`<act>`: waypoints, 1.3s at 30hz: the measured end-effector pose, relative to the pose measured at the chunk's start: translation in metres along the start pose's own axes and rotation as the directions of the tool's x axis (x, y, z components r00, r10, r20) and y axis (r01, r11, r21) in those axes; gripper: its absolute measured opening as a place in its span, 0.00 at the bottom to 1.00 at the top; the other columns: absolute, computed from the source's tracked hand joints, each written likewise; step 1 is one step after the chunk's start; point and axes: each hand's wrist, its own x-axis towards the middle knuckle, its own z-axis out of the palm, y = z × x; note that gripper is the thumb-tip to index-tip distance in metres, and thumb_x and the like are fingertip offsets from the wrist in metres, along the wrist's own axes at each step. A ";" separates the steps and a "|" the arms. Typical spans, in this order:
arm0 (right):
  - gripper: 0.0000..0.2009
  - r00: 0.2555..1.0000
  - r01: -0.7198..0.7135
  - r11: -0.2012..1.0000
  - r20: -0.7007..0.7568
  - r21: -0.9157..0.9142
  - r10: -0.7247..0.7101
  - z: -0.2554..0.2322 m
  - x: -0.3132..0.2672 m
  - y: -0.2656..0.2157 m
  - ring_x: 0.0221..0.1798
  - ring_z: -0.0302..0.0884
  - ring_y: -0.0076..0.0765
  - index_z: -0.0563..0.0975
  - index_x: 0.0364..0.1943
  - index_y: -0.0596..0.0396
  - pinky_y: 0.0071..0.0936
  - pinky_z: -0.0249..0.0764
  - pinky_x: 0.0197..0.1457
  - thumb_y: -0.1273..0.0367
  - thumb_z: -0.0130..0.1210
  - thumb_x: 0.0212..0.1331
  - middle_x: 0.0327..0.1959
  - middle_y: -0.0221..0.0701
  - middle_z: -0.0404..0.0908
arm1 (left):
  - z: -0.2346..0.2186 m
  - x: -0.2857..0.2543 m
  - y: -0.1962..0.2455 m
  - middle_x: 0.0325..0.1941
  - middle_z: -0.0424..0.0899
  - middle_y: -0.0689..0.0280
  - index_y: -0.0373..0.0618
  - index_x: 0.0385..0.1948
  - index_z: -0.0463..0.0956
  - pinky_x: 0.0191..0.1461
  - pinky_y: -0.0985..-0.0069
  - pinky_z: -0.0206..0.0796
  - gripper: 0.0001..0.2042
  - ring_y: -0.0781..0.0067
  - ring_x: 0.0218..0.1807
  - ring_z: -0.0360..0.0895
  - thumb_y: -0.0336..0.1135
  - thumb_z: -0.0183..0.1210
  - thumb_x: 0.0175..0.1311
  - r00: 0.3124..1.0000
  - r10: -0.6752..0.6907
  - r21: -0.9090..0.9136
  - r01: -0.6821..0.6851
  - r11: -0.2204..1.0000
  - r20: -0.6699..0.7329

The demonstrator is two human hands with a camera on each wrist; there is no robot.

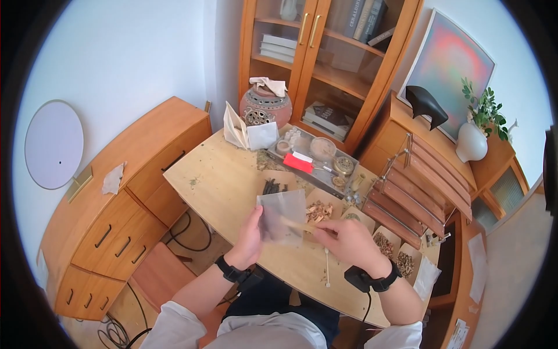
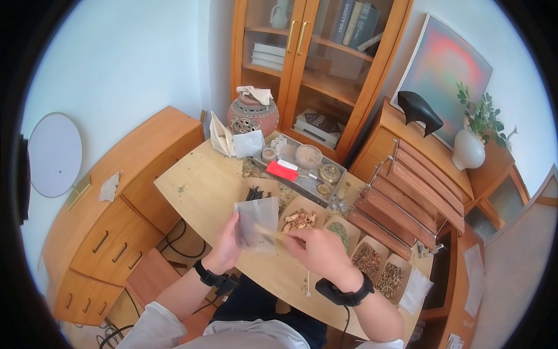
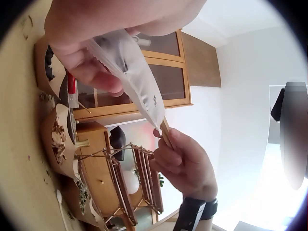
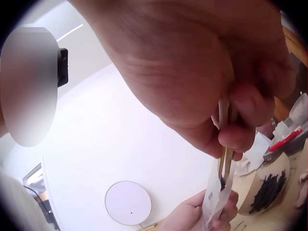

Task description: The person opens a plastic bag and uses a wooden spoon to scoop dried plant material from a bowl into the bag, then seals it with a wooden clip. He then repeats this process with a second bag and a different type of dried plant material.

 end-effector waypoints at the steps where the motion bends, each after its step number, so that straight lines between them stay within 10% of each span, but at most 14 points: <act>1: 0.12 0.999 -0.033 0.998 0.008 0.059 0.032 0.005 0.002 0.002 0.31 0.83 0.41 0.84 0.42 0.55 0.32 0.77 0.38 0.62 0.60 0.61 0.30 0.42 0.84 | -0.001 0.000 -0.001 0.64 0.74 0.66 0.46 0.64 0.66 0.68 0.66 0.61 0.21 0.71 0.65 0.70 0.47 0.40 0.79 0.999 -0.027 -0.018 0.027 0.999 0.023; 14: 0.15 0.986 -0.165 0.945 0.010 0.281 0.169 0.005 0.005 0.012 0.29 0.78 0.23 0.82 0.44 0.63 0.26 0.73 0.35 0.64 0.60 0.63 0.27 0.35 0.84 | -0.002 0.000 0.006 0.69 0.70 0.66 0.47 0.70 0.60 0.72 0.62 0.58 0.26 0.66 0.69 0.66 0.52 0.34 0.79 1.000 0.004 -0.084 -0.002 0.996 0.016; 17: 0.16 0.972 -0.192 0.944 -0.082 0.267 0.221 0.003 0.014 0.016 0.34 0.83 0.46 0.83 0.42 0.56 0.36 0.75 0.38 0.58 0.58 0.62 0.28 0.42 0.83 | -0.028 0.006 0.011 0.69 0.70 0.67 0.49 0.69 0.61 0.71 0.63 0.59 0.26 0.67 0.68 0.67 0.52 0.36 0.78 0.997 0.067 -0.121 -0.072 0.990 -0.044; 29: 0.14 0.950 -0.304 0.950 0.050 -0.075 0.308 0.057 0.107 0.056 0.42 0.84 0.50 0.86 0.38 0.48 0.41 0.79 0.46 0.57 0.55 0.59 0.36 0.43 0.86 | -0.042 -0.001 0.036 0.69 0.69 0.71 0.54 0.68 0.63 0.68 0.66 0.57 0.24 0.71 0.67 0.67 0.53 0.37 0.77 0.987 0.087 -0.140 -0.106 0.984 -0.136; 39: 0.12 0.990 -0.128 0.939 -0.093 -0.318 0.103 0.092 0.146 0.041 0.41 0.84 0.49 0.86 0.37 0.47 0.43 0.80 0.46 0.59 0.56 0.59 0.35 0.42 0.86 | -0.054 0.005 0.035 0.70 0.69 0.68 0.49 0.69 0.61 0.71 0.62 0.57 0.25 0.68 0.69 0.66 0.51 0.36 0.78 0.988 0.084 -0.191 -0.108 0.976 -0.133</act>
